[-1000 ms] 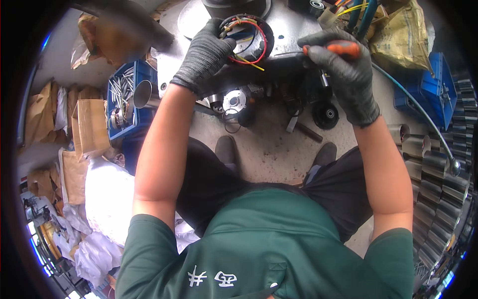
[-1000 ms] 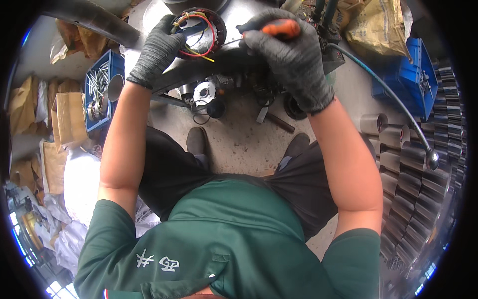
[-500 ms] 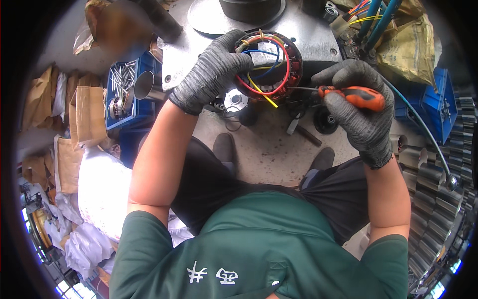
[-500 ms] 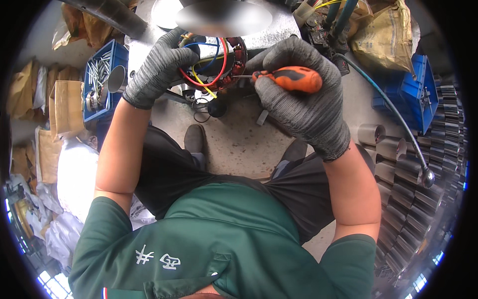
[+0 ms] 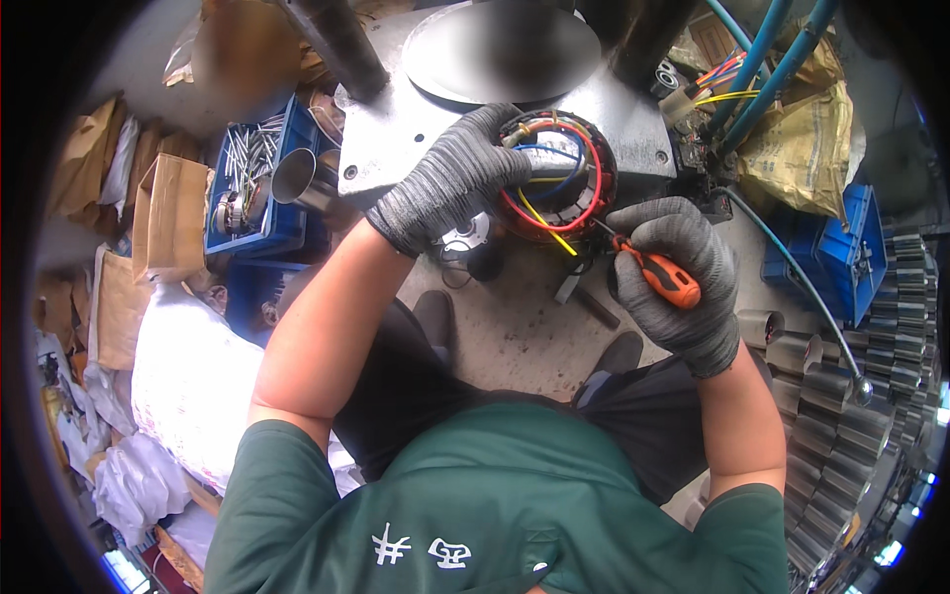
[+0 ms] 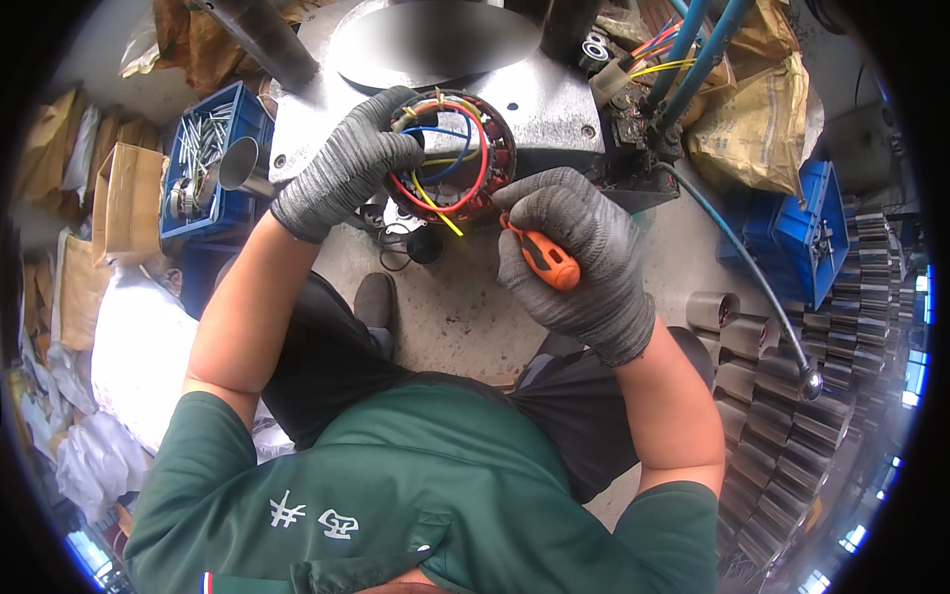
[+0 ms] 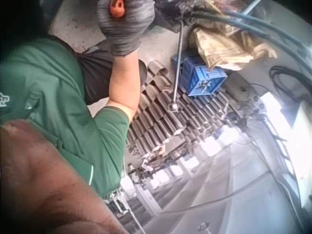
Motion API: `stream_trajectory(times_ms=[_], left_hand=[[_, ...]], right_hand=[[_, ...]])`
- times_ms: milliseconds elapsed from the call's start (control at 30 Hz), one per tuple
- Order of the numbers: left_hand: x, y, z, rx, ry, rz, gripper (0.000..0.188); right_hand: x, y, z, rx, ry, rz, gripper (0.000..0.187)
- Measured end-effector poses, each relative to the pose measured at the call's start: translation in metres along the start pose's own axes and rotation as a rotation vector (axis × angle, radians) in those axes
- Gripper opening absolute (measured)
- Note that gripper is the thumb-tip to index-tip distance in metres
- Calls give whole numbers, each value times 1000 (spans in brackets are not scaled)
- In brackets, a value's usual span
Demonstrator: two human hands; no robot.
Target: Assembling and pressing motor components using industrial machinery.
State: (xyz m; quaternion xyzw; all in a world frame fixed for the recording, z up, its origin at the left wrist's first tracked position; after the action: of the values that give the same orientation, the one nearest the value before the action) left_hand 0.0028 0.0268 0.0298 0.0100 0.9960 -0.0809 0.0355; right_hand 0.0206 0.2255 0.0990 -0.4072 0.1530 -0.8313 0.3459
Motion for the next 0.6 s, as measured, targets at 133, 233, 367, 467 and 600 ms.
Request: stream_trajectory(times_ms=[133,233,367,467,600], left_hand=[[-2,4,4,-24,-35,9,58],[-1,2,8,33,-28,5,58],[-4,0,-1,92,-61,1,57],[-1,-5,8,-29,-21,-14,56],[-2,-8,10,-110,-16,8,55]], right_hand=[[4,16,-10,-202,70,68,26],[6,19,-9,-279,95,100,26],[1,-10,7,-99,-27,-55,32],[-9,-23,-4,48,69,-153,33],[-4,-23,2,12,10,-117,34]])
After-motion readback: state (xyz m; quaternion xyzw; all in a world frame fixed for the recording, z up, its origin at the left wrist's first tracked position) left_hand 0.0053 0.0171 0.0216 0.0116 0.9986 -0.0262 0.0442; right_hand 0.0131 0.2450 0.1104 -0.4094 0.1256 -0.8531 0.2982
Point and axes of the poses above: each hand's wrist, its own x-axis towards the middle knuckle, its own y-axis out of the palm, z = x × y, the point moved 10 cm from there along x, towards the middle knuckle, and after that the axes turned 5 degrees about z, right-handed, at the moved point
